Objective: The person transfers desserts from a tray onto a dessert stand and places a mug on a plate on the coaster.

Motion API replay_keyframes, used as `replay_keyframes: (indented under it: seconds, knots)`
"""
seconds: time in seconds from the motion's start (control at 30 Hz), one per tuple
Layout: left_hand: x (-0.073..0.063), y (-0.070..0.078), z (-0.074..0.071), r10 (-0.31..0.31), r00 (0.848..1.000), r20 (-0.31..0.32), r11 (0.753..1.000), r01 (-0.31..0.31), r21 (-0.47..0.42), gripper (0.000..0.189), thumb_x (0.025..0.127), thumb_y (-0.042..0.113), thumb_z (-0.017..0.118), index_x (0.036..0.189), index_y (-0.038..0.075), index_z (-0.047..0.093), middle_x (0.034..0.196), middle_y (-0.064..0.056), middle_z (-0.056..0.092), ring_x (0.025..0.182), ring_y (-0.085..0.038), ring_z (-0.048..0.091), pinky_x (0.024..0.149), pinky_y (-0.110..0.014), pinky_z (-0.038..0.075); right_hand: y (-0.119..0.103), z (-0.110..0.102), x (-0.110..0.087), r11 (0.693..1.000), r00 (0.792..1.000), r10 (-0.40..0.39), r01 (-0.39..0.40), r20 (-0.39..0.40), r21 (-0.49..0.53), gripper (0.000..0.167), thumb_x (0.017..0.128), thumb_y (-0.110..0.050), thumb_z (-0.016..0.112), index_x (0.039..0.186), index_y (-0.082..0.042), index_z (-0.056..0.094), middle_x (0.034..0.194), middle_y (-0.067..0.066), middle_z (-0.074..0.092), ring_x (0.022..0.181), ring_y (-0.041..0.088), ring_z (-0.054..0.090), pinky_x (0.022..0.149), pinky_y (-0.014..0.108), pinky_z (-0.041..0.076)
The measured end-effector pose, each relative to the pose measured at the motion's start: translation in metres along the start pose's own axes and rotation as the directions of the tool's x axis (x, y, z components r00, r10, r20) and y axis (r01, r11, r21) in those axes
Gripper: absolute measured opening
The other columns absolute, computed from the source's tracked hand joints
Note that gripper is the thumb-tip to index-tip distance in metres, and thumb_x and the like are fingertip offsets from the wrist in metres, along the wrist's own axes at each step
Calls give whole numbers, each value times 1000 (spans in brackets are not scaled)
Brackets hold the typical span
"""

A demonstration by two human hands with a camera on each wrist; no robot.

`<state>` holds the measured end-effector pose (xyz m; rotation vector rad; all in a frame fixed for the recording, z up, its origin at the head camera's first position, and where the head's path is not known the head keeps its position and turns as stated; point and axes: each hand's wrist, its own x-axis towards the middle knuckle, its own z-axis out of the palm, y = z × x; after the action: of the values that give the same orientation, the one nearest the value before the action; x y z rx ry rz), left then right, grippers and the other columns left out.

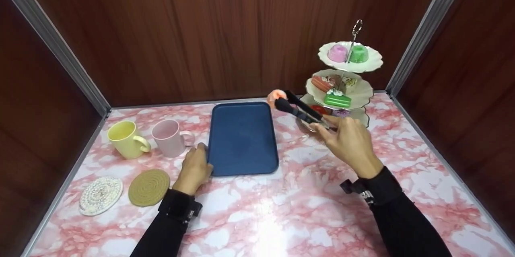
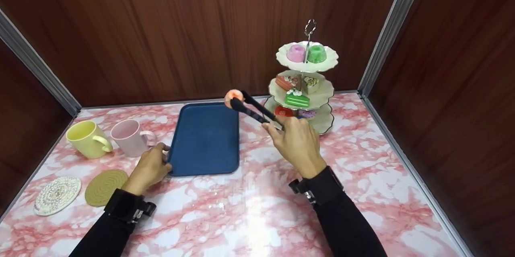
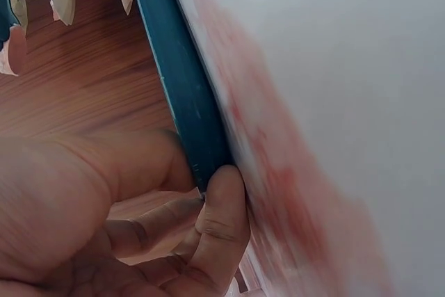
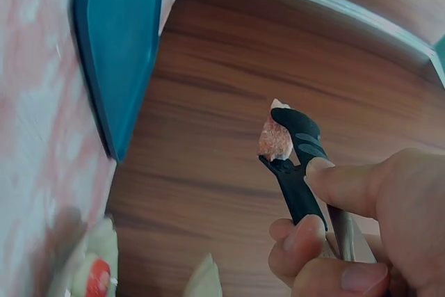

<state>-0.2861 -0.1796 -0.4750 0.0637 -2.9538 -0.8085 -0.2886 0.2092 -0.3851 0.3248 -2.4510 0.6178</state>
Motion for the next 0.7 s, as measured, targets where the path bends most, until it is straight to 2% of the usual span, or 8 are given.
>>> replay_keyframes:
  seconds: [0.1,0.27,0.53,0.7]
  knots:
    - [0,0,0,-5,1000,12,1000,5,-7,51,74,5,61,123,5,47,106,-17,53,99,-33,56,86,-44,49,4,-8,5,1000,999,4,-5,-37,-19,41,77,-56,63,105,-27,71,63,-3,64,49,15,48,39,30,33]
    - [1,-1,0,0,1000,10,1000,0,-14,52,73,5,61,123,5,47,107,-18,53,102,-33,55,88,-45,47,9,-19,11,998,997,32,-35,-70,-46,42,77,-58,62,105,-29,71,51,-4,54,49,18,49,39,32,31]
    - [1,-2,1,4,1000,6,1000,-4,-1,51,72,6,63,121,4,48,106,-19,54,103,-35,54,89,-46,45,16,-33,18,998,988,39,-45,-151,-35,45,77,-57,62,107,-24,71,62,4,66,51,22,52,43,34,31]
    - [1,-1,0,12,1000,10,1000,-12,15,52,72,5,63,121,1,47,106,-21,54,102,-38,54,89,-47,45,21,-45,21,998,976,48,-55,-214,-27,39,76,-55,65,104,-30,72,79,8,72,65,30,63,46,42,36]
